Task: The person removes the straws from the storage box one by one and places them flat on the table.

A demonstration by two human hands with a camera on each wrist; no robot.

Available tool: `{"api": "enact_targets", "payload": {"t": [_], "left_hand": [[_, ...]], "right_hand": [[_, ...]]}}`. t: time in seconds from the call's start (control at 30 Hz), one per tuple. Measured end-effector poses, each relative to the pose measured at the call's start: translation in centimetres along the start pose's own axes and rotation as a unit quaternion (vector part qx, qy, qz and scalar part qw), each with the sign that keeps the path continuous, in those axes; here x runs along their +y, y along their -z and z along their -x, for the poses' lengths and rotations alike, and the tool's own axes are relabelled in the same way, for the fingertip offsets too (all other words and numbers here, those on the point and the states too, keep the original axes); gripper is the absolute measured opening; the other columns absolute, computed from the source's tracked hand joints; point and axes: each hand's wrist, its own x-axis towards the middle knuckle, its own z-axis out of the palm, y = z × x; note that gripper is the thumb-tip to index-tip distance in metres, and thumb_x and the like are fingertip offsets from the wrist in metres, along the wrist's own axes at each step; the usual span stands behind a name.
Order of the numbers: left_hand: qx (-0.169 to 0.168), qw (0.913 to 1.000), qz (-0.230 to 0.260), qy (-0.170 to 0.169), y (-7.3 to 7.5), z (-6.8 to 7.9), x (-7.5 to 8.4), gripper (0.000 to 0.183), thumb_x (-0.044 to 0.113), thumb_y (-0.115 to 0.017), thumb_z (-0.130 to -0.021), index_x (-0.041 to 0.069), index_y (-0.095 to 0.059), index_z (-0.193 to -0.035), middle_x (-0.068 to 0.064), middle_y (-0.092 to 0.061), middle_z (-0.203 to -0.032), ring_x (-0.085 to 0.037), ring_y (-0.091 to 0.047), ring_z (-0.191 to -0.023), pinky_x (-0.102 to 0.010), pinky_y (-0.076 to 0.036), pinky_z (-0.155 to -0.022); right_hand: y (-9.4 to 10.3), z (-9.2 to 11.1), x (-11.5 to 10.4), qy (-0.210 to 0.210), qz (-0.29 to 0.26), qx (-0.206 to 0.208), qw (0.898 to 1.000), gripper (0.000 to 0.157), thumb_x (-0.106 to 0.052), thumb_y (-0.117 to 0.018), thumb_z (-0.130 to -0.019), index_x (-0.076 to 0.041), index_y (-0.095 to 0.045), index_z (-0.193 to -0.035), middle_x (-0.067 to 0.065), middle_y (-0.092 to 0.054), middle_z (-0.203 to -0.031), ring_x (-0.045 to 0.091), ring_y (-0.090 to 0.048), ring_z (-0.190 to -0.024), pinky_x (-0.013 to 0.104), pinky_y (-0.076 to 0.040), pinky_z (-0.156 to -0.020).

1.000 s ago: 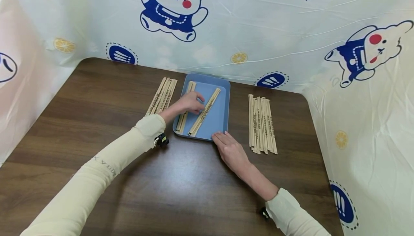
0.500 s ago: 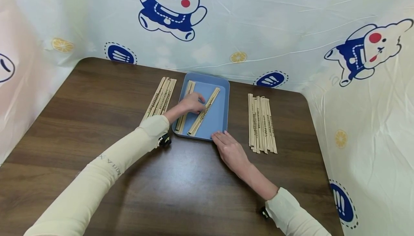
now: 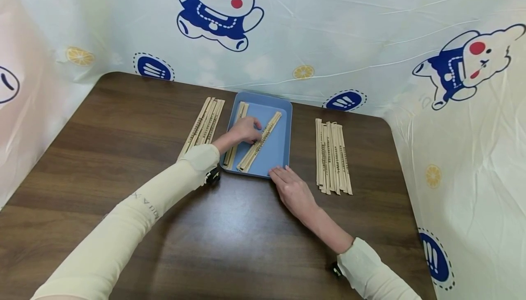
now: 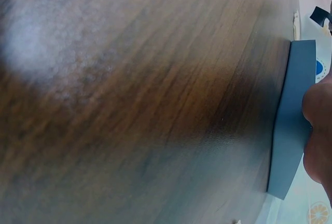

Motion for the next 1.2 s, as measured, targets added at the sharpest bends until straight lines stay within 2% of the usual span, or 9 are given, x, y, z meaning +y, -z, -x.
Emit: {"api": "enact_targets", "payload": {"t": [0.27,0.37,0.53,0.67,0.9,1.0,1.07,1.13,1.2], "left_hand": [[-0.010,0.9992,-0.039,-0.008,0.0,-0.2,0.3,0.016,0.002,-0.066,-0.088,0.001,-0.059,-0.102,-0.008,-0.059,-0.082,-0.016,-0.055,-0.058,-0.026,-0.045,-0.052],[-0.015,0.9981,-0.060,-0.007,-0.1,-0.5,0.4,0.013,0.001,-0.066,-0.088,0.005,-0.054,-0.092,-0.005,-0.054,-0.072,-0.015,-0.049,-0.054,-0.027,-0.039,-0.050],[-0.015,0.9946,-0.102,-0.012,-0.3,-1.0,0.5,0.034,-0.002,-0.063,-0.085,0.012,-0.037,-0.070,0.001,-0.031,-0.055,-0.013,-0.027,-0.048,-0.027,-0.022,-0.048],[-0.015,0.9928,-0.118,-0.018,-0.4,-1.1,0.4,0.035,-0.007,-0.058,-0.084,0.014,-0.035,-0.067,0.001,-0.025,-0.055,-0.013,-0.019,-0.049,-0.028,-0.018,-0.049],[-0.006,0.9928,-0.117,-0.024,-0.4,-1.1,0.1,0.035,-0.008,-0.056,-0.084,0.013,-0.033,-0.067,0.000,-0.021,-0.057,-0.014,-0.015,-0.052,-0.029,-0.015,-0.051],[-0.004,0.9950,-0.099,-0.015,-0.2,-0.8,0.0,0.021,-0.003,-0.060,-0.088,0.010,-0.050,-0.075,-0.001,-0.038,-0.066,-0.013,-0.028,-0.052,-0.028,-0.025,-0.051],[-0.006,0.9963,-0.085,-0.006,0.0,-0.6,0.1,0.006,0.002,-0.063,-0.091,0.007,-0.063,-0.095,-0.003,-0.053,-0.080,-0.013,-0.039,-0.057,-0.027,-0.034,-0.053],[-0.009,0.9977,-0.068,0.003,0.2,-0.4,0.2,0.026,0.006,-0.064,-0.093,0.007,-0.064,-0.118,-0.006,-0.063,-0.096,-0.013,-0.049,-0.062,-0.028,-0.043,-0.058],[-0.013,0.9984,-0.055,0.008,0.5,-0.3,0.3,0.030,0.006,-0.064,-0.093,0.005,-0.063,-0.123,-0.008,-0.065,-0.097,-0.014,-0.049,-0.061,-0.028,-0.043,-0.057]], "right_hand": [[0.0,0.0,0.0,0.000,0.006,-0.004,1.000,0.041,0.011,-0.072,-0.082,0.008,-0.066,-0.123,0.020,-0.067,-0.122,0.032,-0.063,-0.116,0.046,-0.044,-0.106],[0.0,0.0,0.1,0.001,0.005,0.000,1.000,0.042,0.011,-0.072,-0.082,0.008,-0.066,-0.123,0.021,-0.067,-0.121,0.032,-0.063,-0.115,0.047,-0.045,-0.105],[-0.1,-0.1,0.1,0.004,0.005,0.003,1.000,0.041,0.011,-0.071,-0.082,0.009,-0.066,-0.123,0.021,-0.067,-0.121,0.032,-0.063,-0.115,0.047,-0.046,-0.104],[-0.1,0.0,0.1,0.004,0.004,0.001,1.000,0.040,0.010,-0.070,-0.083,0.009,-0.066,-0.123,0.021,-0.067,-0.121,0.032,-0.063,-0.115,0.047,-0.045,-0.105],[-0.2,0.0,0.1,0.003,0.004,0.001,1.000,0.040,0.010,-0.070,-0.084,0.008,-0.066,-0.124,0.021,-0.067,-0.122,0.032,-0.063,-0.115,0.047,-0.044,-0.106],[-0.3,0.0,0.1,0.008,0.003,0.008,1.000,0.040,0.011,-0.071,-0.083,0.009,-0.066,-0.123,0.021,-0.067,-0.120,0.033,-0.063,-0.114,0.048,-0.045,-0.105],[-0.3,0.0,0.1,0.010,0.003,0.013,1.000,0.041,0.012,-0.072,-0.082,0.009,-0.066,-0.122,0.022,-0.067,-0.120,0.034,-0.064,-0.113,0.048,-0.046,-0.104],[-0.4,0.0,0.1,0.010,0.003,0.016,1.000,0.041,0.013,-0.073,-0.081,0.009,-0.066,-0.122,0.022,-0.067,-0.119,0.034,-0.064,-0.113,0.048,-0.046,-0.103],[-0.3,0.0,0.1,0.010,0.004,0.017,1.000,0.041,0.012,-0.073,-0.081,0.009,-0.066,-0.122,0.022,-0.068,-0.119,0.033,-0.064,-0.112,0.048,-0.047,-0.103]]}}
